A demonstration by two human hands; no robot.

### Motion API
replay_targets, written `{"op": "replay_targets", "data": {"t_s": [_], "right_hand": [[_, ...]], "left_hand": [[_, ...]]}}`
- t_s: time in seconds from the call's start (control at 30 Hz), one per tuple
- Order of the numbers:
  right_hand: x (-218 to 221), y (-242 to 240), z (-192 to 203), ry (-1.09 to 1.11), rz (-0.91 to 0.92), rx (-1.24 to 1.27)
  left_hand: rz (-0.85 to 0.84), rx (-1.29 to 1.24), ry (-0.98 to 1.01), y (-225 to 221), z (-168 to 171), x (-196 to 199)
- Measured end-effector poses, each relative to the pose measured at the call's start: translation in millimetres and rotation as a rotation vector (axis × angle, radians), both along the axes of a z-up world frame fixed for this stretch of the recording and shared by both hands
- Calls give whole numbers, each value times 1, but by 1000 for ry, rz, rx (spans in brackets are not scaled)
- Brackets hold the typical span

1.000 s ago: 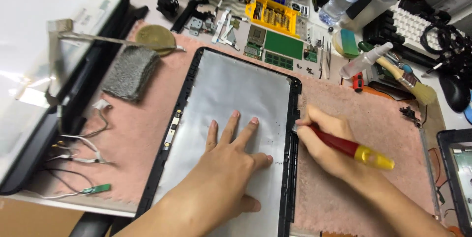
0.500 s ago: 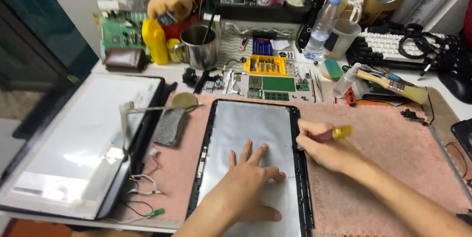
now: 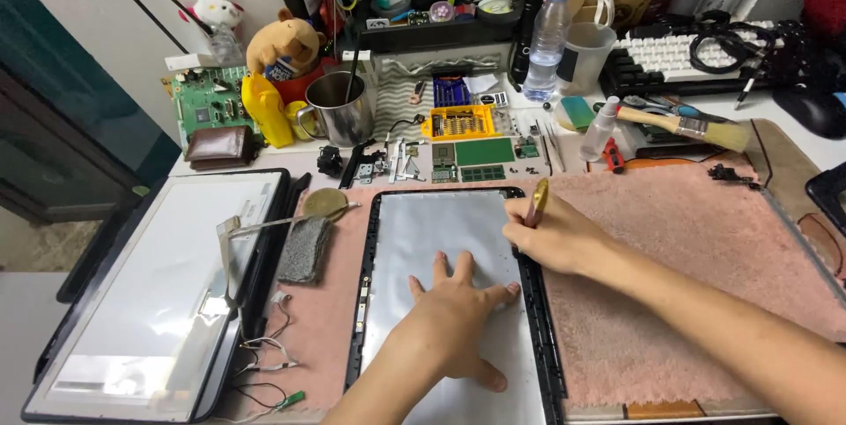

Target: The person is using a small brush to clean the edges and bezel of a laptop screen to remove dust and debris.

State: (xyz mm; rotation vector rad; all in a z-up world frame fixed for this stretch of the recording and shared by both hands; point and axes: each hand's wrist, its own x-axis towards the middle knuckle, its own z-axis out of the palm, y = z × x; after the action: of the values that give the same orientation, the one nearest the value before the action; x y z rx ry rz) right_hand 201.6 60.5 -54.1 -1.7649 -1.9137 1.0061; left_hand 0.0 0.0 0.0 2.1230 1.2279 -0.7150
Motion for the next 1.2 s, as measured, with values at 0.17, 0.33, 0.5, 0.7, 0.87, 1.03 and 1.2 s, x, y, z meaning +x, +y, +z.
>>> {"op": "replay_targets", "data": {"t_s": [0.17, 0.33, 0.5, 0.7, 0.87, 1.03, 1.2], "right_hand": [[0, -1, 2, -82, 6, -66], [11, 2, -17, 2, -8, -66], [16, 1, -36, 55, -15, -68], [4, -23, -22, 82, -80, -16], [4, -22, -12, -56, -13, -68], [8, -26, -28, 57, -53, -73], [10, -26, -43, 201, -110, 73]], "left_hand": [[13, 19, -11, 0, -1, 0], [24, 18, -7, 0, -2, 1], [-6, 21, -14, 0, -2, 0], [-30, 13, 18, 1, 4, 0], [-23, 0, 42, 0, 4, 2], [-39, 9, 36, 2, 2, 2], [-37, 10, 31, 0, 6, 1]]}}
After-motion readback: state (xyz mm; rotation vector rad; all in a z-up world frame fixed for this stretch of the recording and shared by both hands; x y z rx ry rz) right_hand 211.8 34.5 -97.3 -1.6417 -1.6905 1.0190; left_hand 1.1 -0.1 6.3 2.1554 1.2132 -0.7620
